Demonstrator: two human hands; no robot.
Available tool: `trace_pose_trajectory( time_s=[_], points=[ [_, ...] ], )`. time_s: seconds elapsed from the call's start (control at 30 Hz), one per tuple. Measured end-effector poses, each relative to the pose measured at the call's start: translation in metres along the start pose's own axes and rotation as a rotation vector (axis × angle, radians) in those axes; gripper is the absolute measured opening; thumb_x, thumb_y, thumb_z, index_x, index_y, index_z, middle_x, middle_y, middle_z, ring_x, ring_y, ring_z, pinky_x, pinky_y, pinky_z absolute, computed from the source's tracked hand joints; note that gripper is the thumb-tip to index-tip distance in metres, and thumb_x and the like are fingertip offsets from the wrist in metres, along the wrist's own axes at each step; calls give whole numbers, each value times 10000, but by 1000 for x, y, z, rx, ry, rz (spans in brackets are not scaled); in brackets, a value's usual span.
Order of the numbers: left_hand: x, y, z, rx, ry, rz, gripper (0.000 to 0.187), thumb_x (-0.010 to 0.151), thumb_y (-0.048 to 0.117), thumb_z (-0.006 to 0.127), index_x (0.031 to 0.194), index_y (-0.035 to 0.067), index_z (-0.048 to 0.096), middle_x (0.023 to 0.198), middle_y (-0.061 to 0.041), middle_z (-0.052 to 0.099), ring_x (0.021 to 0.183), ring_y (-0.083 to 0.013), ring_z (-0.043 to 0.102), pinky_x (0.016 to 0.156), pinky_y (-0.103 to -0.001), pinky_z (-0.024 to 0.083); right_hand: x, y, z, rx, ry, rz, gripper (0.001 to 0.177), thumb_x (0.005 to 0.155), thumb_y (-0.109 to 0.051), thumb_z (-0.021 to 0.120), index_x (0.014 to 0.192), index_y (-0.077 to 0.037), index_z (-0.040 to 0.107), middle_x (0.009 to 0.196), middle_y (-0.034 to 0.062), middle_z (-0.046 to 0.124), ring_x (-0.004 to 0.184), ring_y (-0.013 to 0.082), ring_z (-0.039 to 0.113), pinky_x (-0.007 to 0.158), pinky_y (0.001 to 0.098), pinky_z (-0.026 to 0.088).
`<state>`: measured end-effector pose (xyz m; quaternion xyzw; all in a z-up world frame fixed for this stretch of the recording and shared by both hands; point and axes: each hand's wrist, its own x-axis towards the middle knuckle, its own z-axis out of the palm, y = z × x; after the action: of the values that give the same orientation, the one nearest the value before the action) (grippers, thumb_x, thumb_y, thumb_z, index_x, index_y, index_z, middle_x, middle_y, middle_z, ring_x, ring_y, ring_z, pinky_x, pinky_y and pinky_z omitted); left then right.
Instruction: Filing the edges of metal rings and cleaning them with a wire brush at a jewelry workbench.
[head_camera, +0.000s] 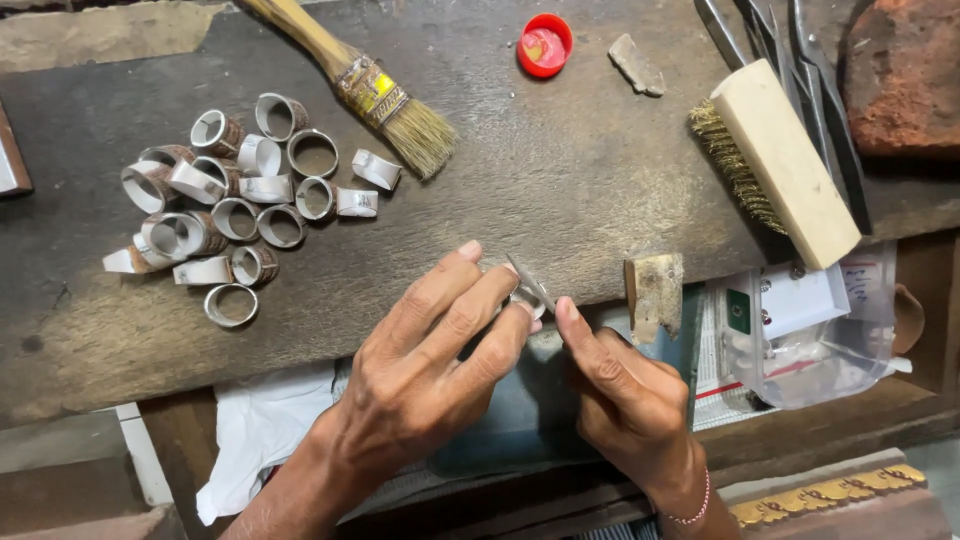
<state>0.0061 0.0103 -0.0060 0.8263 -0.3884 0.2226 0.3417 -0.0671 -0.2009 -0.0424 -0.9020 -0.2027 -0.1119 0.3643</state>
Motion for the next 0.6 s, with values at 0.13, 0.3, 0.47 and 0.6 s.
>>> trace_pose_trajectory(
  time_s=[0.13, 0.3, 0.47, 0.6],
  points=[
    [0, -2, 1, -30, 10, -2, 259, 1044, -5, 425, 990, -29, 677, 1085, -193, 710, 994, -327, 692, 1044, -439, 580, -3, 3, 2, -72, 11, -11, 358, 1018, 98, 467, 1362, 86, 566, 1064, 133, 735, 625, 177, 548, 580, 313, 474],
    [-1, -2, 3, -30, 49, -13, 188, 1034, -3, 500, 994, -38, 681, 1072, -184, 726, 992, -310, 705, 1034, -430, 595, -4, 3, 2, -105, 0, -24, 349, 1037, 63, 467, 1376, 102, 542, 1215, 165, 737, 660, 176, 605, 584, 307, 501],
    [-2, 0, 4, -124, 40, -54, 124, 1016, 76, 668, 1029, -44, 638, 1079, -198, 696, 995, -319, 665, 1063, -514, 566, -5, 4, 1, -62, 1, -26, 352, 1022, 96, 476, 1367, 109, 546, 1298, 192, 707, 750, 189, 694, 669, 307, 561],
    [-1, 1, 5, -139, 66, -55, 87, 1015, 19, 630, 1024, -67, 640, 1068, -209, 700, 984, -314, 665, 1059, -529, 567, -6, -1, -1, -78, 20, -4, 357, 1026, 87, 511, 1382, 96, 540, 1016, 119, 724, 620, 169, 545, 579, 317, 477]
  ],
)
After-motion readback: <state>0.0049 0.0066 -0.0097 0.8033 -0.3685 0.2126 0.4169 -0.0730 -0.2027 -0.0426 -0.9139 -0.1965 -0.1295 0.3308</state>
